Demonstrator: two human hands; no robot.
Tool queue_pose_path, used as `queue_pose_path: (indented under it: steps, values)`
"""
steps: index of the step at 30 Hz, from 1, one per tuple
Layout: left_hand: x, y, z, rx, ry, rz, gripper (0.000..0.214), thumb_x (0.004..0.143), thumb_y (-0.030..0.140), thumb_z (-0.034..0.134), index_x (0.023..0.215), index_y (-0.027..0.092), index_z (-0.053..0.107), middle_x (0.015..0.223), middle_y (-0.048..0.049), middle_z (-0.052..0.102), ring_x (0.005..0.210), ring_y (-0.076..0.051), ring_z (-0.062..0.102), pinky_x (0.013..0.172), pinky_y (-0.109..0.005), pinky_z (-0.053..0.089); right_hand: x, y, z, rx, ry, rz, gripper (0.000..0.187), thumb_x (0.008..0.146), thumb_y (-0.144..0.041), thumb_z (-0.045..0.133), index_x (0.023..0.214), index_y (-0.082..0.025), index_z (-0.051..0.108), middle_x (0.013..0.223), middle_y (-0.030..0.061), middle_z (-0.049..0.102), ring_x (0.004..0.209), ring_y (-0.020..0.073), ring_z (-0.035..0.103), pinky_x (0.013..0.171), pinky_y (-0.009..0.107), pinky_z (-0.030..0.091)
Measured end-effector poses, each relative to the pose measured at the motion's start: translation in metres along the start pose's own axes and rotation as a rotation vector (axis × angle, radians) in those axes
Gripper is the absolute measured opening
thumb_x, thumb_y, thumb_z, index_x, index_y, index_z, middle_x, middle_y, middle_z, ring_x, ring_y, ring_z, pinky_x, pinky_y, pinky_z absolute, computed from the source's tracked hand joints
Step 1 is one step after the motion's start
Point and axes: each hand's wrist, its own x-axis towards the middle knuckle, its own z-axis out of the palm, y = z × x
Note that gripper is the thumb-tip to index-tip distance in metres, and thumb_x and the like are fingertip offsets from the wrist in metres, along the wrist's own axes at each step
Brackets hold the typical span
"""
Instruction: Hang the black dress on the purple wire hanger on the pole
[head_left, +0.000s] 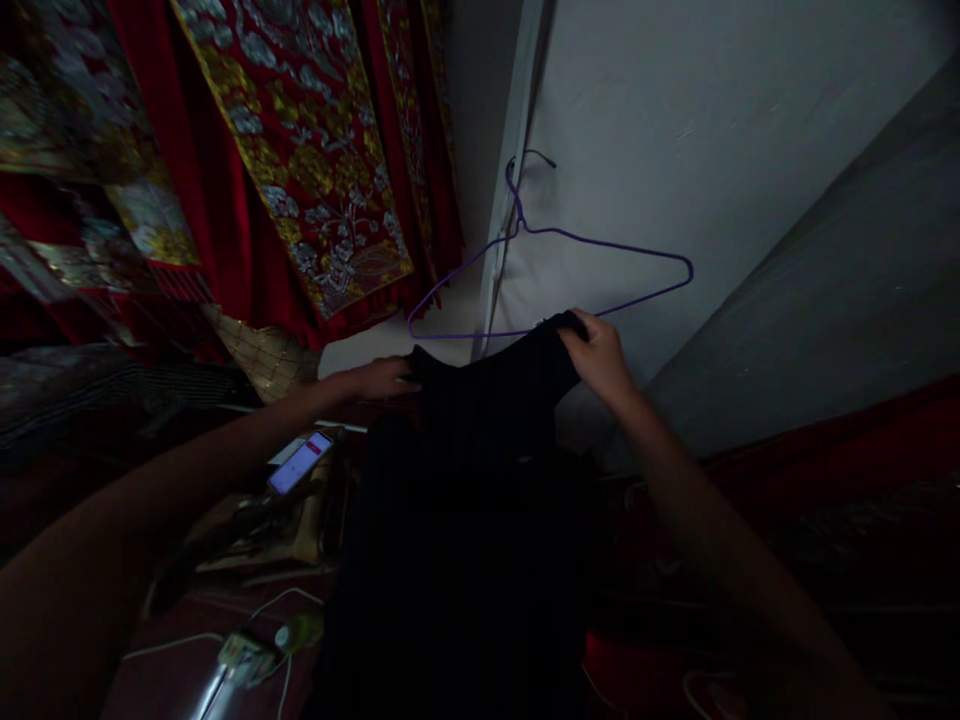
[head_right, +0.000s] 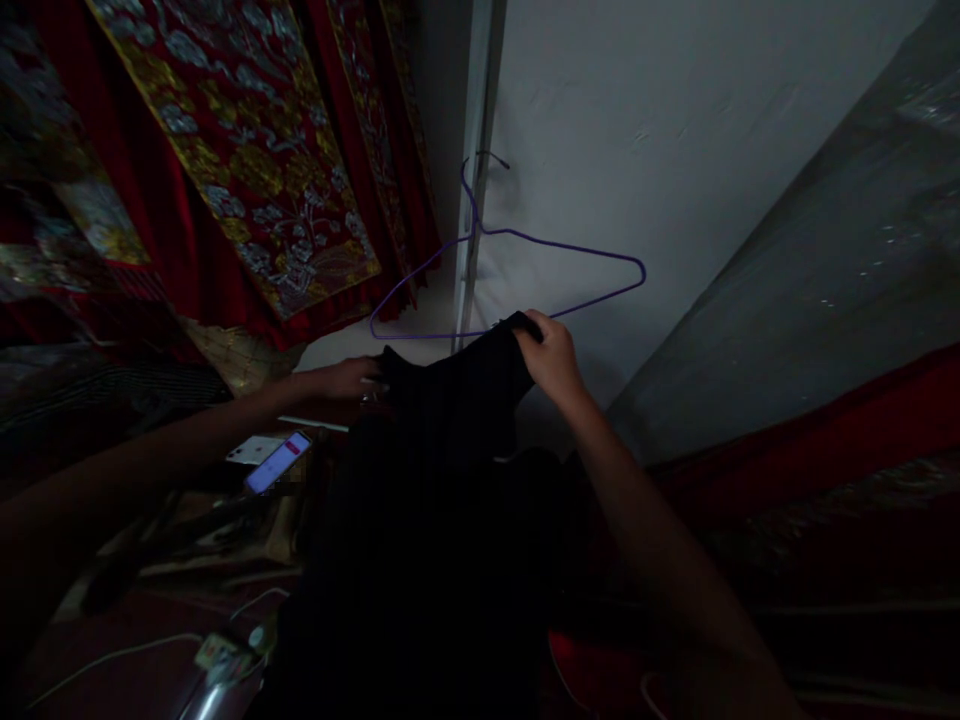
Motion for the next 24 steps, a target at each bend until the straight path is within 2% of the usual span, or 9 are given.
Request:
queue_pose_path:
  steps: [2,5,8,10,14,18,20,22,24]
  values:
    - [0.004,0.003,-0.030,0.100,-0.033,0.013,0.034,0.086,0.046,0.065,0.076,0.015,0.073,0.080,-0.0053,0.071,0.079,-0.019,0.062,0.078,-0.029,0.048,0.004,0.001,-0.001,-0.029,0.023,0.022,0.022,0.081,-0.040,0.058,0.079,-0.020,0.065,0.073,0.0036,0.067,0.074,0.0222,0.062,0.071,0.034,0.048]
    - [0.006,0.021,-0.067,0.148,-0.063,0.014,0.034,0.083,0.047,0.064,0.074,0.016,0.075,0.077,-0.0035,0.069,0.077,-0.018,0.062,0.075,-0.027,0.046,0.009,0.003,0.000,-0.076,-0.013,0.046,0.025,0.081,-0.043,0.059,0.072,-0.019,0.064,0.068,0.0035,0.065,0.070,0.0216,0.062,0.066,0.032,0.046]
    - [0.002,0.042,-0.092,0.146,-0.134,0.006,0.029,0.078,0.046,0.069,0.074,0.018,0.076,0.078,-0.0017,0.069,0.078,-0.018,0.063,0.073,-0.026,0.047,0.009,0.004,0.002,-0.111,-0.039,0.087,0.028,0.080,-0.043,0.061,0.066,-0.019,0.061,0.062,0.0022,0.061,0.064,0.0201,0.060,0.061,0.030,0.042]
    - [0.003,0.055,-0.103,0.156,-0.090,0.026,0.027,0.077,0.044,0.069,0.073,0.018,0.075,0.077,-0.0011,0.068,0.076,-0.017,0.062,0.073,-0.026,0.048,0.006,-0.001,0.009,-0.094,-0.065,0.109,0.029,0.081,-0.043,0.061,0.065,-0.018,0.061,0.061,0.0018,0.060,0.063,0.0197,0.059,0.059,0.030,0.041]
    - [0.029,0.071,-0.114,0.143,0.164,0.092,0.020,0.079,0.030,0.060,0.082,0.016,0.073,0.079,-0.0029,0.068,0.079,-0.019,0.063,0.079,-0.030,0.051,-0.008,-0.029,0.037,-0.009,-0.117,0.028,0.024,0.086,-0.039,0.057,0.080,-0.019,0.069,0.078,0.0049,0.071,0.076,0.0228,0.066,0.071,0.033,0.049]
    - [0.060,0.077,-0.113,0.189,0.457,0.249,0.041,0.080,0.016,0.052,0.119,0.013,0.065,0.096,-0.0068,0.070,0.092,-0.021,0.064,0.092,-0.036,0.050,-0.014,-0.053,0.055,0.033,-0.118,-0.066,0.026,0.093,-0.036,0.052,0.100,-0.020,0.071,0.096,0.0079,0.075,0.092,0.0249,0.070,0.086,0.038,0.054]
    - [0.065,0.075,-0.110,0.283,0.480,0.289,0.048,0.084,0.015,0.048,0.131,0.014,0.058,0.099,-0.0070,0.070,0.093,-0.020,0.065,0.093,-0.037,0.051,-0.012,-0.055,0.048,0.004,-0.053,-0.109,0.028,0.095,-0.034,0.050,0.109,-0.020,0.070,0.106,0.0087,0.075,0.103,0.0252,0.070,0.095,0.040,0.054]
    - [0.063,0.072,-0.109,0.392,0.448,0.283,0.045,0.087,0.015,0.045,0.130,0.016,0.059,0.097,-0.0061,0.070,0.089,-0.020,0.065,0.090,-0.036,0.052,-0.008,-0.051,0.031,-0.067,0.070,-0.172,0.033,0.096,-0.032,0.047,0.123,-0.021,0.065,0.124,0.0092,0.070,0.121,0.0249,0.064,0.107,0.043,0.049]
    - [0.060,0.070,-0.111,0.483,0.445,0.273,0.041,0.089,0.015,0.043,0.125,0.016,0.063,0.097,-0.0063,0.069,0.089,-0.021,0.065,0.089,-0.036,0.052,-0.003,-0.043,0.009,-0.162,0.216,-0.220,0.042,0.097,-0.033,0.047,0.138,-0.024,0.055,0.142,0.0091,0.059,0.137,0.0251,0.052,0.115,0.047,0.042]
